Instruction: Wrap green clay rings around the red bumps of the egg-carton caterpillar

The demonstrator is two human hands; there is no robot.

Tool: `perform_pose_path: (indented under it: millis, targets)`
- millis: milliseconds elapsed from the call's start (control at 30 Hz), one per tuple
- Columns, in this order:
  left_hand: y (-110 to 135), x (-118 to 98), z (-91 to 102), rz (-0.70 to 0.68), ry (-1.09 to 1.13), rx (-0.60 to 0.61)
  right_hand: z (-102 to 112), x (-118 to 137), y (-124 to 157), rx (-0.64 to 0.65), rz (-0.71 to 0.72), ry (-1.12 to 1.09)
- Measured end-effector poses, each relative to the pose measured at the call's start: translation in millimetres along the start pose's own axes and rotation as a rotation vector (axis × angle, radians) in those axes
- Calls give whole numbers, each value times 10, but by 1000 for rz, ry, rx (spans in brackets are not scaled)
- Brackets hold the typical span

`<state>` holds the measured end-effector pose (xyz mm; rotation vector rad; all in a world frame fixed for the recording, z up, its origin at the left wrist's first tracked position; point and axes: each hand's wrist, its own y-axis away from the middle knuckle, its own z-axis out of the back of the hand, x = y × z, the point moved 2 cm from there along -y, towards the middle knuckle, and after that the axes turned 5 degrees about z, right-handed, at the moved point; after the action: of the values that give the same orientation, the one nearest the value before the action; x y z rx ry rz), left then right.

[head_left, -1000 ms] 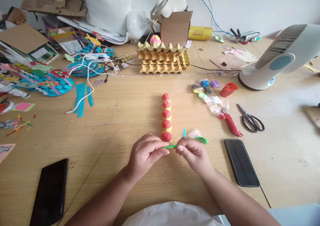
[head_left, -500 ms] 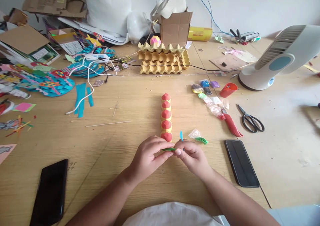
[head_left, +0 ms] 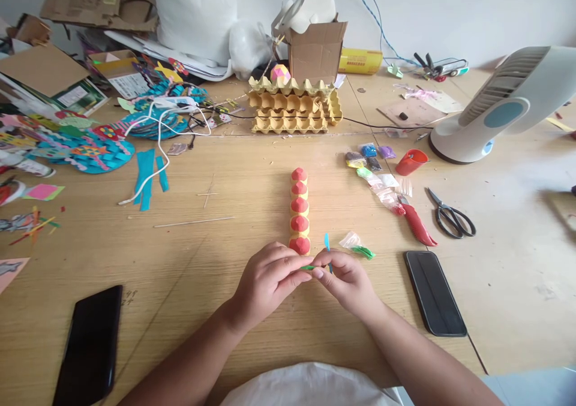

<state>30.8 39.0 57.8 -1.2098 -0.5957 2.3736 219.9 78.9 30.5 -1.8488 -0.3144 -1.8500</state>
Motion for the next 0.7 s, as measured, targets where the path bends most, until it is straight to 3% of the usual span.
perform_pose_path:
  millis: [200,700]
  targets:
    - [6,29,1,185,184,-43,26,17,-6,-45,-31,-19]
    - [-5,16,51,45,120,-60,3,72,-3,-10,61,23]
